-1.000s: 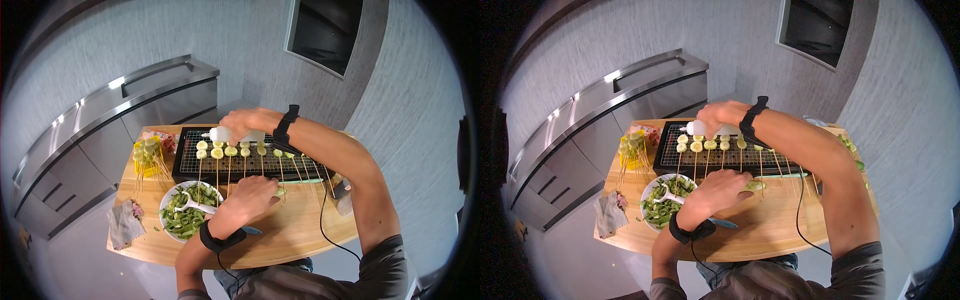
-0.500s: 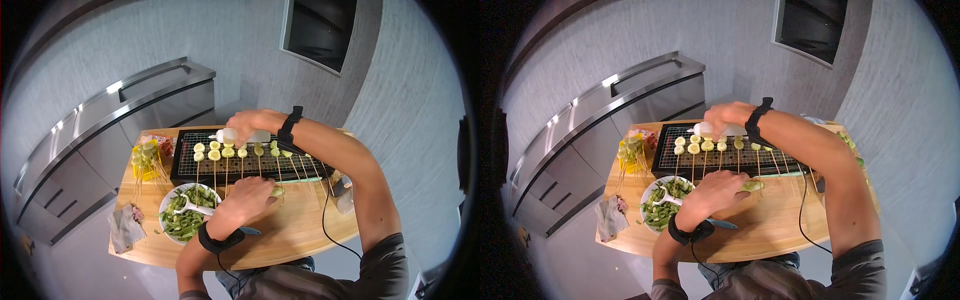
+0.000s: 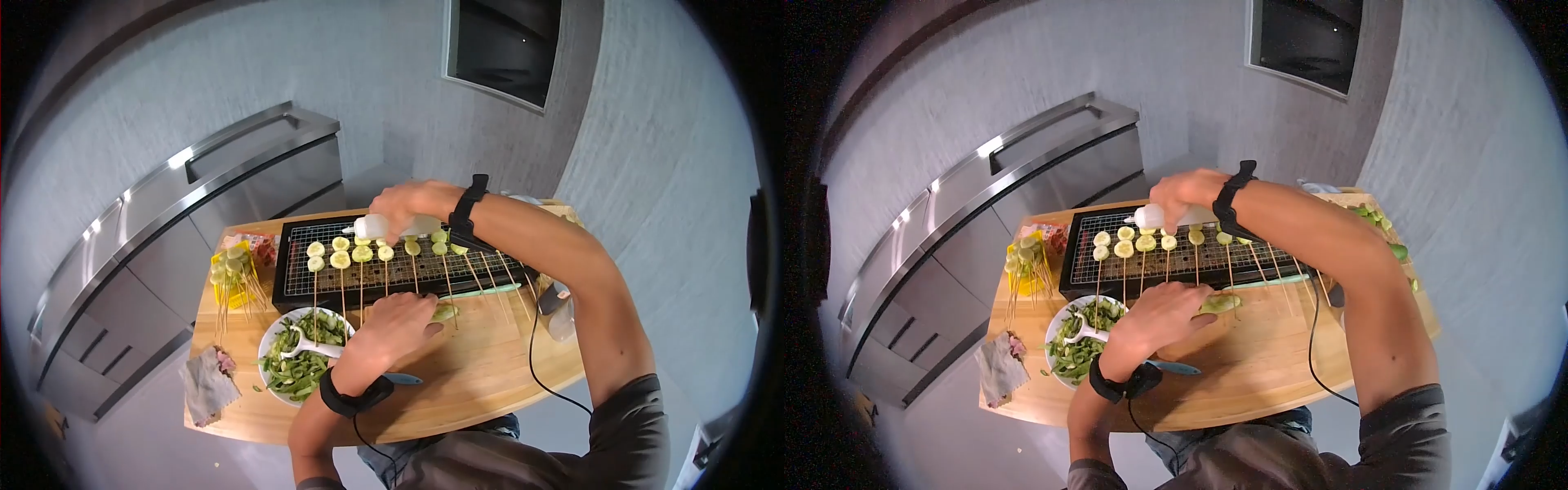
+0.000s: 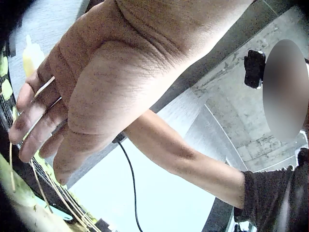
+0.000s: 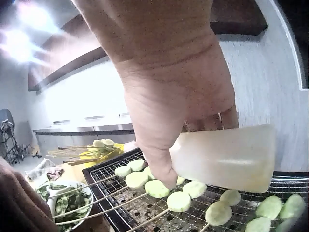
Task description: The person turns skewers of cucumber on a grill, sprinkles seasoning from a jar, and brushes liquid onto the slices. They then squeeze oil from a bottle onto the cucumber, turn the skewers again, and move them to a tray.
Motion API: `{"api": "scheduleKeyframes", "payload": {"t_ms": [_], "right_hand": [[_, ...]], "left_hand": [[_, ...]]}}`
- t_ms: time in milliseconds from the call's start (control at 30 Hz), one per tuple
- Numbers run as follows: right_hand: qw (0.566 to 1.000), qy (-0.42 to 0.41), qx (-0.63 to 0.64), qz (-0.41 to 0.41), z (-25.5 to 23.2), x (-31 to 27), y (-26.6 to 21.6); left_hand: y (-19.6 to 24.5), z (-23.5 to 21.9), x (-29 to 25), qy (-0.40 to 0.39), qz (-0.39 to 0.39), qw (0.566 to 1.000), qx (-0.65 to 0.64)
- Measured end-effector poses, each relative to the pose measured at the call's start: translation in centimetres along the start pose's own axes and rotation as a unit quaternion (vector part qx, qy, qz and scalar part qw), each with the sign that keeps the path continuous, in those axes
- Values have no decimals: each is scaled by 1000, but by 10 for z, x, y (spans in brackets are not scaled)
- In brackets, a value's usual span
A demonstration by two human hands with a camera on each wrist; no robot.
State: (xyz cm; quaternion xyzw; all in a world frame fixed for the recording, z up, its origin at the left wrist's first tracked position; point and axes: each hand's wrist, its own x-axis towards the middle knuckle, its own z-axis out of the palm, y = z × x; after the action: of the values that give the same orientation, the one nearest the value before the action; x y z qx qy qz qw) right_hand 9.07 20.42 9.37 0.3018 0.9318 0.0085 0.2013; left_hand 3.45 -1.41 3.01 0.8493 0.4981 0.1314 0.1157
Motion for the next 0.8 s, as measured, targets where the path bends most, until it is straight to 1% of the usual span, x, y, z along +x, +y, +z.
{"api": "scheduleKeyframes", "payload": {"t_ms": [133, 200, 267, 300, 500, 567, 600, 700, 800], "right_hand": [[1000, 13, 10, 6, 3, 3, 0], [1000, 18, 19, 8, 3, 6, 0], [999, 6, -23, 39, 2, 13, 1], [999, 7, -21, 41, 4, 13, 3], [1000, 4, 7, -4, 4, 4, 3], [998, -5, -22, 51, 0, 3, 0], [998, -5, -22, 51, 0, 1, -1], [999, -4, -7, 51, -3, -10, -1], [998, -9, -26, 63, -2, -9, 1]], "left_hand": [[2, -5, 0, -10, -3, 1000, 9], [3, -4, -1, -1, -1, 1000, 2], [2, -2, -1, -1, 0, 1000, 6], [1, -1, 0, 1, -3, 1000, 10], [3, -4, 0, -11, -11, 1000, 11], [2, 0, -1, 1, -3, 1000, 15], [2, 1, -2, 13, 4, 1000, 19], [3, -1, -1, 8, 2, 1000, 19], [0, 2, -1, 16, 10, 1000, 26]]}}
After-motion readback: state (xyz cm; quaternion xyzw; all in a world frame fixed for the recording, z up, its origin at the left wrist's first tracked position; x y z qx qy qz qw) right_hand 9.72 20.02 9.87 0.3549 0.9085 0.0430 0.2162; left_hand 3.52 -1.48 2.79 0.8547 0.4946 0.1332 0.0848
